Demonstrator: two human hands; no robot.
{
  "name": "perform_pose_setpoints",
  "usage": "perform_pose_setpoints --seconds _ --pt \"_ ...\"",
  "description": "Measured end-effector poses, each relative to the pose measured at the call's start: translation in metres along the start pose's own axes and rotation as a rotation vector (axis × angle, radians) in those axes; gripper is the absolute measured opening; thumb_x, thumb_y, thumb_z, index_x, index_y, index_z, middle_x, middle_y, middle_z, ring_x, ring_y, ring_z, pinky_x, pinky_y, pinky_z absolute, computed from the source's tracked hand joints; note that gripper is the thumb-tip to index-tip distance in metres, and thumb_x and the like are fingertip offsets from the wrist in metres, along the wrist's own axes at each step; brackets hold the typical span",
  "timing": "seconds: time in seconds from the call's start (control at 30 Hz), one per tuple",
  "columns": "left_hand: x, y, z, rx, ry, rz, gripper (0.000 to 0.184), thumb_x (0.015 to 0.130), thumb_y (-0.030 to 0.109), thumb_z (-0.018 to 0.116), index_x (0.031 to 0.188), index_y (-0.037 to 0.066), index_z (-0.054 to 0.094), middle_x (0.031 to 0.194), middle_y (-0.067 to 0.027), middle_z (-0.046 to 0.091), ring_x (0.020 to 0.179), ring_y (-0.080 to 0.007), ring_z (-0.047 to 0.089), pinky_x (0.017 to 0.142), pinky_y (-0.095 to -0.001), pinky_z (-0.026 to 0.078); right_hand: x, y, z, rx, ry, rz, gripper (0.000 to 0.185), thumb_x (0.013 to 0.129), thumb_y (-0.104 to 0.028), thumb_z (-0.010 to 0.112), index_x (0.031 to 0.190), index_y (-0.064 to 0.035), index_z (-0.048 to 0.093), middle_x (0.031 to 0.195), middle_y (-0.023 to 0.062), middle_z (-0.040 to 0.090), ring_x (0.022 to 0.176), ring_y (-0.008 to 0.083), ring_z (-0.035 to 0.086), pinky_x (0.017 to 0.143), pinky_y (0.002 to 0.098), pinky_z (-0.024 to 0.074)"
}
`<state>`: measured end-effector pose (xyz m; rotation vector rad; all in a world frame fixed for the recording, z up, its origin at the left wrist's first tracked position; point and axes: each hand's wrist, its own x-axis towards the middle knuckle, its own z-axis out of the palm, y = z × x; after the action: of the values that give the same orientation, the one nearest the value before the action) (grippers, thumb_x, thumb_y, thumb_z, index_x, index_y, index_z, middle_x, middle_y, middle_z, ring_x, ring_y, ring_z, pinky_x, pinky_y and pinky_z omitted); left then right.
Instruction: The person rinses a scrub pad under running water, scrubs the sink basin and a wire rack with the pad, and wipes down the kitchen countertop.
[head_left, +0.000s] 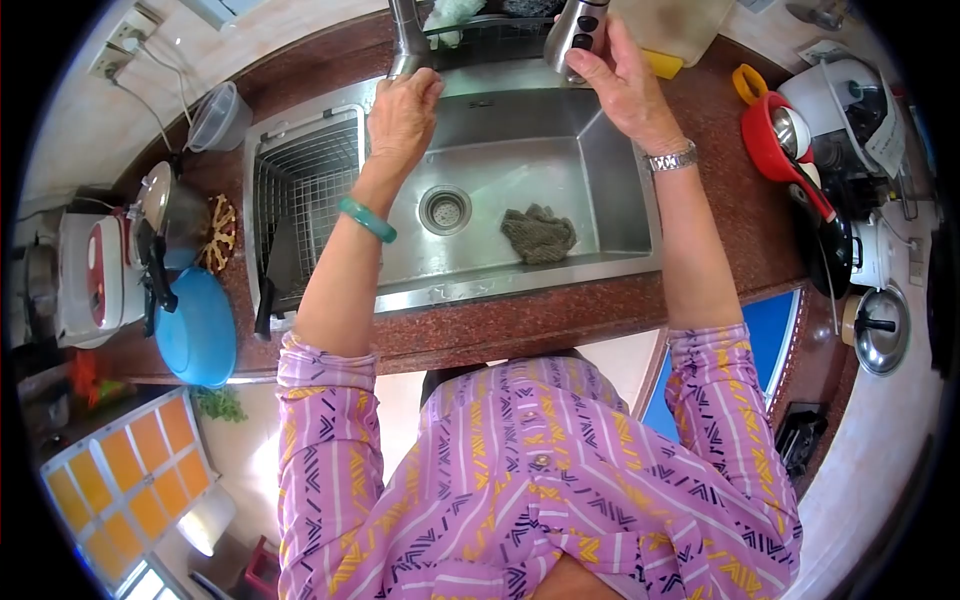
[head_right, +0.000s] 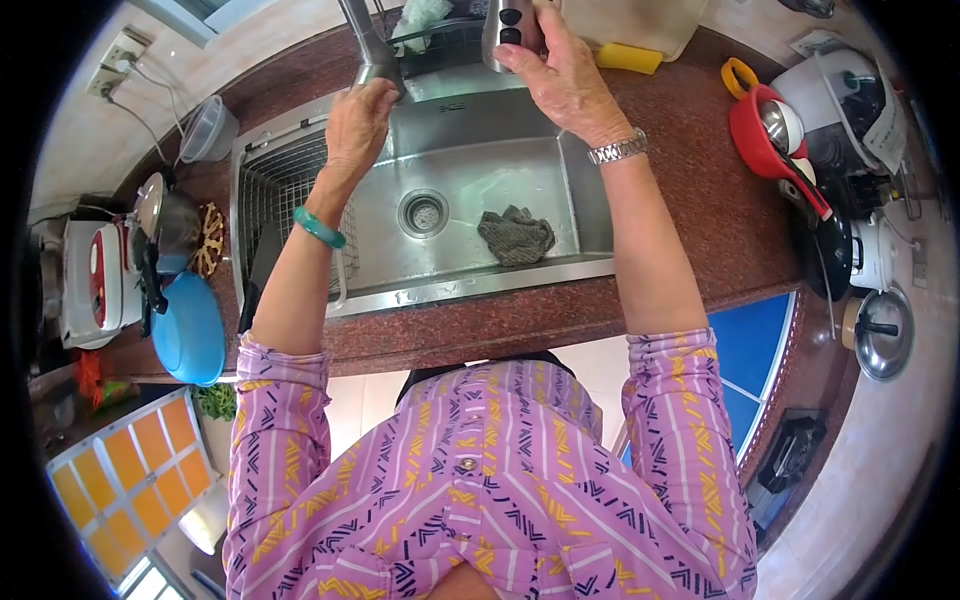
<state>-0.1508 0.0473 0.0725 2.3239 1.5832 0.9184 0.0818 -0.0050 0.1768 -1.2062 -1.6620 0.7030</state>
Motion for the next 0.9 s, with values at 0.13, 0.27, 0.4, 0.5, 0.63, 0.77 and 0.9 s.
perform_pose_setpoints --seconds 0.13,0.27,0.4,0.5,0.63,0.77,0.9 --pt "-0.001 -0.001 0.0 -0.008 -0.021 -0.013 0.018 0.088 0.027 0.055 0.095 0.012 0.062 0.091 -0.0092 0.063 0.085 -0.0321 0.055 0.073 -0.0413 0.045 0.001 -0.002 -0.001 -0.096 -0.008 -0.008 0.044 0.086 -0.018 0.06 0.122 -0.0002 0.043 0.082 -0.0003 0.048 0.071 0.0082 0.045 0.062 0.0211 0.0402" --pt "-0.005 -0.006 -0.002 -0.026 0.002 0.041 0.017 0.088 0.026 0.055 0.095 0.012 0.062 0.09 -0.01 0.062 0.084 -0.032 0.054 0.073 -0.0412 0.044 0.0 -0.002 -0.003 -0.075 -0.032 0.007 0.042 0.086 -0.018 0.059 0.121 -0.0004 0.044 0.082 -0.0004 0.048 0.071 0.0082 0.046 0.062 0.0214 0.0405" --pt "-0.019 -0.015 -0.011 -0.094 -0.029 0.046 0.014 0.086 0.021 0.058 0.094 0.01 0.059 0.089 -0.0102 0.062 0.088 -0.0327 0.057 0.072 -0.0411 0.047 -0.001 -0.003 0.003 0.042 -0.003 0.01 0.04 0.087 -0.015 0.057 0.12 0.0 0.042 0.087 0.0004 0.048 0.074 0.0083 0.047 0.065 0.0221 0.0429" --pt "-0.021 -0.017 -0.013 -0.179 -0.088 -0.021 0.017 0.085 0.019 0.059 0.1 0.01 0.058 0.094 -0.011 0.062 0.092 -0.0336 0.057 0.074 -0.0414 0.047 -0.002 0.003 0.006 0.13 -0.003 0.02 0.038 0.087 -0.013 0.057 0.119 -0.0002 0.042 0.092 0.0011 0.048 0.077 0.0088 0.048 0.068 0.0228 0.0445" --pt "-0.039 -0.02 -0.009 -0.269 0.007 -0.01 0.033 0.083 0.014 0.058 0.115 0.011 0.051 0.107 -0.0137 0.057 0.094 -0.0349 0.057 0.077 -0.04 0.047 -0.005 0.012 0.008 0.129 -0.035 0.034 0.034 0.087 -0.012 0.057 0.116 -0.001 0.043 0.092 0.0011 0.048 0.08 0.0092 0.048 0.071 0.0229 0.0447" --pt "-0.075 -0.028 -0.006 -0.275 0.022 -0.081 0.043 0.082 0.014 0.059 0.122 0.011 0.045 0.118 -0.0154 0.051 0.104 -0.0352 0.052 0.084 -0.0426 0.045 -0.008 0.014 0.021 0.261 -0.033 0.064 0.029 0.087 -0.013 0.058 0.11 -0.0016 0.045 0.091 0.0015 0.049 0.081 0.0092 0.048 0.072 0.0238 0.0442" --pt "-0.117 -0.046 -0.003 0.057 -0.115 -0.256 0.048 0.079 0.019 0.062 0.123 0.009 0.046 0.127 -0.0156 0.042 0.12 -0.0368 0.037 0.089 -0.0566 0.037 -0.013 0.021 0.021 -0.091 -0.04 -0.015 0.03 0.087 -0.015 0.06 0.109 -0.0021 0.045 0.089 0.0019 0.051 0.081 0.0099 0.05 0.072 0.0262 0.0454"
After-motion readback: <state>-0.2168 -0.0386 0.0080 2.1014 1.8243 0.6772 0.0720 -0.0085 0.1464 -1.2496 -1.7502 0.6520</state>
